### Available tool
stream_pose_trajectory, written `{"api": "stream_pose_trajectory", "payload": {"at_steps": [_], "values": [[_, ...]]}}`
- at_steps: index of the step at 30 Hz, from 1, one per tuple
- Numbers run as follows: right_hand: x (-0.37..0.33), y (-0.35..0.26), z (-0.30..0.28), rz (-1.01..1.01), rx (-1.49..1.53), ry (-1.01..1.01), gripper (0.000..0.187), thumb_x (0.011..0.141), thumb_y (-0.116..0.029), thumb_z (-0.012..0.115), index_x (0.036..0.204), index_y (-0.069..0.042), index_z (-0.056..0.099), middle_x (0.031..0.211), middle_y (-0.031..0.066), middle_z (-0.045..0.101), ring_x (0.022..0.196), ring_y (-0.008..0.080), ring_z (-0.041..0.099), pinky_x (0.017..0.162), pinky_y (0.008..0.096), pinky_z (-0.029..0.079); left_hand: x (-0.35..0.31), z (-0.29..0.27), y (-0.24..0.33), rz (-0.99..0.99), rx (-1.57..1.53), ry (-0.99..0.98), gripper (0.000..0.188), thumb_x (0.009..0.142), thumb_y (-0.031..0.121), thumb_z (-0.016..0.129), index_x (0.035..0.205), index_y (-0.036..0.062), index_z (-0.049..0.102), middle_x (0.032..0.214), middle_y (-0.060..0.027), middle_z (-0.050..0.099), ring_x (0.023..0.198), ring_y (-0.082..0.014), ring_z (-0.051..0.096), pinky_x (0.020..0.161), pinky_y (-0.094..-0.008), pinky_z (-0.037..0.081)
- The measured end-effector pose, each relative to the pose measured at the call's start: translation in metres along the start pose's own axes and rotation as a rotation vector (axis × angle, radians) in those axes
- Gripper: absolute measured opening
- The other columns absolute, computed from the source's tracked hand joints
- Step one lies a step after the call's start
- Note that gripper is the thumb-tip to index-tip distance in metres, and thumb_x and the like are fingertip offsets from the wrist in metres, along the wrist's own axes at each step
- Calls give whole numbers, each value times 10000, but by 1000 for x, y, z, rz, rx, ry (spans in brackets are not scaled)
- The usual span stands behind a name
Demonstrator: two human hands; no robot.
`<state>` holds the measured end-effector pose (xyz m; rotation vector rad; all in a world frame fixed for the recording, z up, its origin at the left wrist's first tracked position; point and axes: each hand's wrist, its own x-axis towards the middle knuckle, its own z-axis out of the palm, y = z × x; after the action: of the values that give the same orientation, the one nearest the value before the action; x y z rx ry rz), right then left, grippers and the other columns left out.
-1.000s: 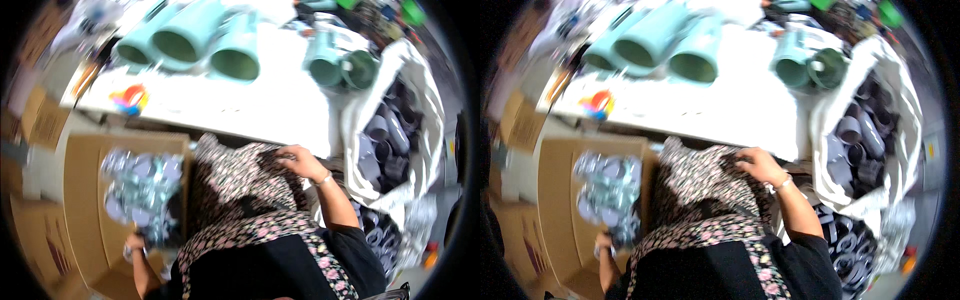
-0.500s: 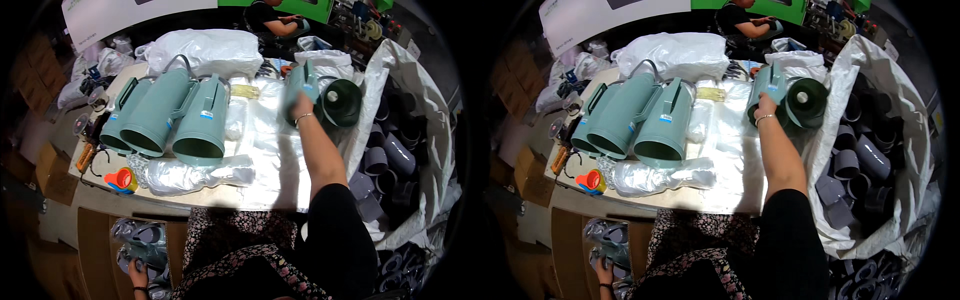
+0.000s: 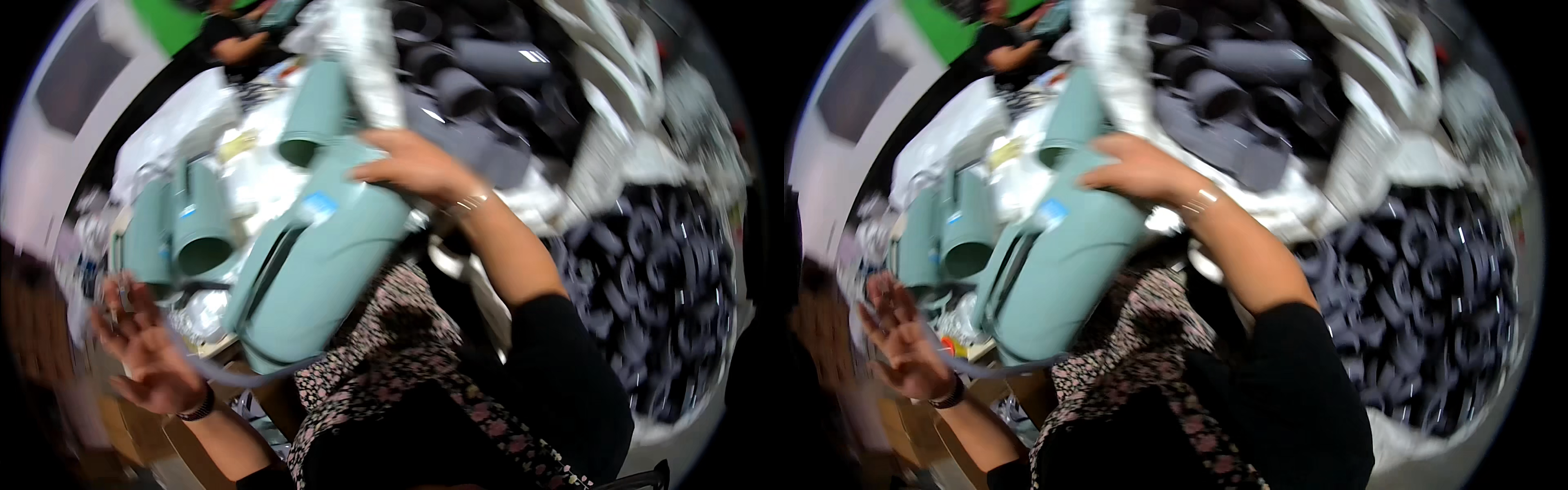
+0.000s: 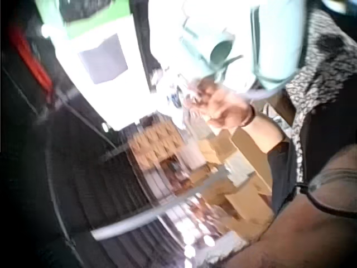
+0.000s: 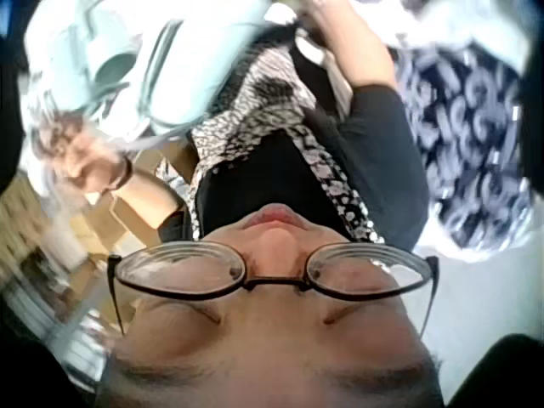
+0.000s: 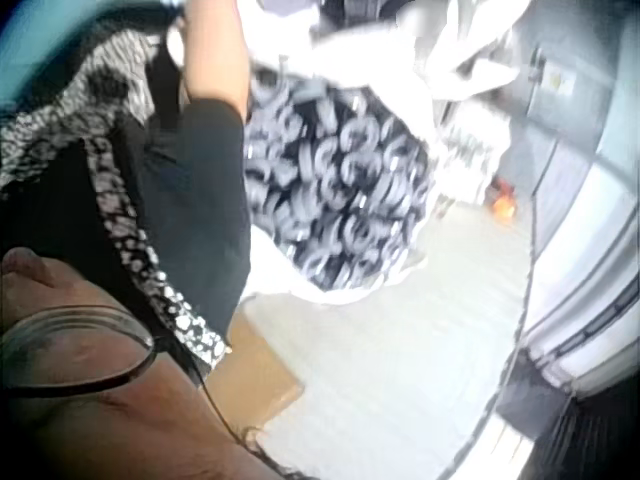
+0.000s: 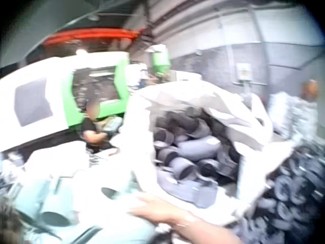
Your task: The person assembles light green watering cans by hand. They pick up a watering can body, attach a grey lid, and then wrap the entire unit in a clear plastic bag. The wrapped units are placed into a cardboard box. The process is repeated for multiple units.
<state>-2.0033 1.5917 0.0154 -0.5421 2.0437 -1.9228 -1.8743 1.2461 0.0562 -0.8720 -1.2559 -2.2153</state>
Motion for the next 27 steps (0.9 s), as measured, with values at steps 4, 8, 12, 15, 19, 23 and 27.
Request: {"api": "stream_pose_trajectory", "payload": {"at_steps": [4,8,12,15,19,23,27], "values": [[-36,-30,50,-752,-797,-397,315,678,-252,641,875,-10,599,825,186,608,791,349,584,688,411,465,2,58,-84,-66,760,-491,633,881,464,422,1302,-5,359,1379,-230,303,1296,-362,265,1083,-435,146],[-137,0,53,-679,-737,-110,226,697,-239,611,800,-38,595,743,125,600,719,297,588,616,378,460,-44,50,-121,-239,537,-306,292,909,253,438,900,-29,515,822,-159,562,819,-234,530,794,-338,408],[-243,131,-37,-594,-812,858,185,712,-168,657,866,-70,629,826,85,621,744,207,582,652,322,460,-6,13,-118,-198,412,-509,329,939,262,371,691,60,444,628,-57,478,587,-151,467,716,-289,412],[-389,221,-92,505,-663,814,216,715,-191,600,863,-34,601,722,122,584,674,252,571,607,346,456,49,-52,-66,-554,233,-106,336,950,274,318,887,31,540,802,-146,595,790,-218,590,782,-382,475],[-564,365,-97,920,-461,116,774,572,-133,730,1267,-8,413,1010,127,636,931,264,588,797,338,463,21,-167,-105,-204,963,-165,383,949,277,339,1084,-32,521,1027,-160,588,877,-233,589,828,-364,482],[-556,370,-65,969,-507,554,297,720,-152,654,969,-1,598,827,32,626,771,165,564,706,283,451,-13,-71,-142,-604,298,359,320,935,257,396,1080,4,527,1014,-123,597,892,-222,585,794,-343,477],[-491,287,-49,894,87,491,470,694,-235,732,1052,18,564,930,89,618,846,137,548,749,284,456,-20,-41,-104,-619,343,563,248,906,281,473,900,50,563,882,-53,584,793,-172,574,754,-333,469]]}}
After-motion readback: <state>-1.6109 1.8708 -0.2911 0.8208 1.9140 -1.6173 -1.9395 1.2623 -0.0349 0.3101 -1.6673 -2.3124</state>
